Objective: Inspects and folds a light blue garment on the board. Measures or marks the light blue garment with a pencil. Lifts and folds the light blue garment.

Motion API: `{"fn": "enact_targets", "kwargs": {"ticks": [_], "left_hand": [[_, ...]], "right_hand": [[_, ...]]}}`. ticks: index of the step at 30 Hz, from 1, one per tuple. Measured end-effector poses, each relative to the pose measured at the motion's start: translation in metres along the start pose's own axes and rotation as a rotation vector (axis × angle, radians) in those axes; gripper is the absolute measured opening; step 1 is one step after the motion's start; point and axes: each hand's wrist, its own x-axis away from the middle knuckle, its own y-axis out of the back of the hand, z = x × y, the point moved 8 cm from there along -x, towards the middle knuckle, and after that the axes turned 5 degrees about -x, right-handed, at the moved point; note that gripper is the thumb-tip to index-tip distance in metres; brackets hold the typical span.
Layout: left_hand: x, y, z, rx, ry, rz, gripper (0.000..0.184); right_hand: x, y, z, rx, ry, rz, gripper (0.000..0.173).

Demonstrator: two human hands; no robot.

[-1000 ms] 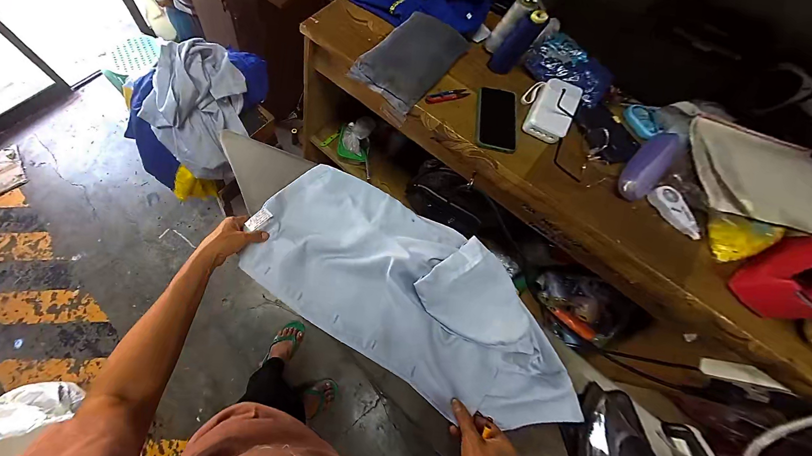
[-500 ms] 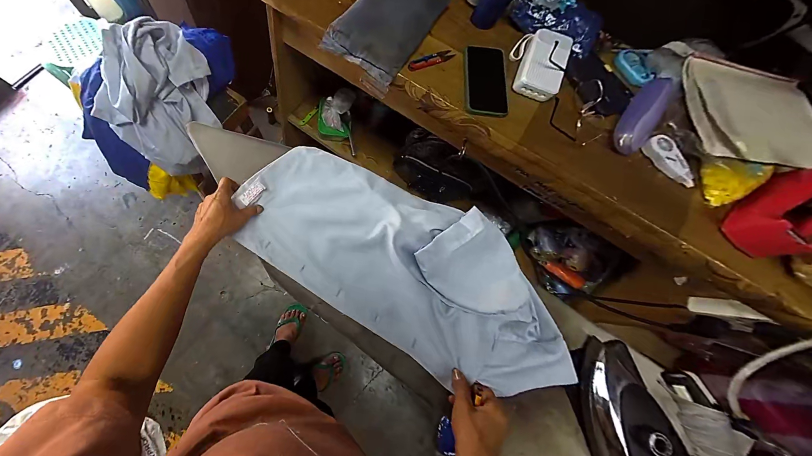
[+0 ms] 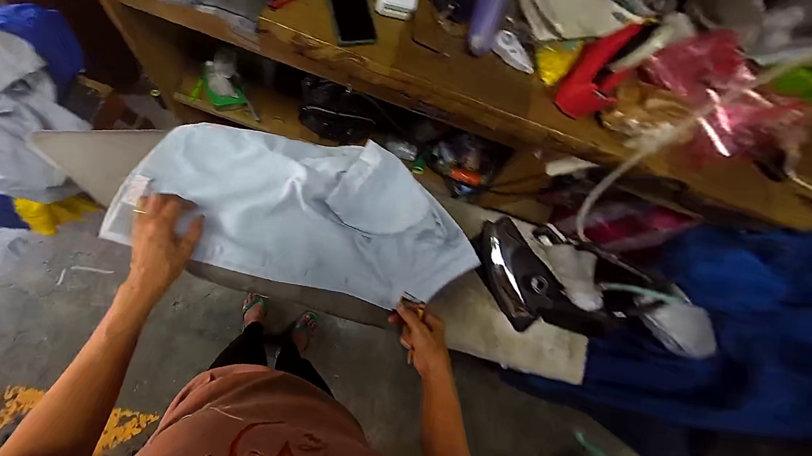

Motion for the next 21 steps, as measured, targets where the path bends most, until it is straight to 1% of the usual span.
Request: {"fn": "enact_targets", "kwargs": {"ticks": [3,5,7,9,12,15,18,21], "left_hand": [[0.014,-0.076,-0.096,0.168,-0.276,0.213,0.026],[0.026,-0.116,-0.152,0.238,-0.417,0.314,0.024],[0.036,-0.144,-0.196,0.272,-0.544,0.36,0.022],[0.042,-0.163,-0.228,0.273,-0.639,0.395,0.021],[0.047,-0.18,-0.251,0.241,-0.696,0.448,0.021],[0.049,-0.187,-0.253,0.218,-0.694,0.43,0.022],[0.051,-0.187,-0.257,0.193,-0.692,0.398,0.024],[0.054,-0.19,-0.266,0.202,-0.696,0.402,0.023]], "right_hand": [[-0.001,0.001,-0.002,-0.046,-0.035,0.035,0.02],[-0.003,0.0,0.0,-0.027,-0.033,0.049,0.018],[-0.005,-0.001,-0.001,-0.019,-0.036,0.067,0.017],[-0.007,-0.003,0.0,-0.02,-0.036,0.083,0.018],[-0.008,-0.005,0.002,0.056,0.008,0.085,0.015],[-0.012,-0.004,0.005,0.188,0.03,0.054,0.012],[-0.015,-0.001,0.002,0.154,0.02,0.068,0.012],[-0.016,-0.001,0.003,0.125,0.024,0.095,0.011]]}}
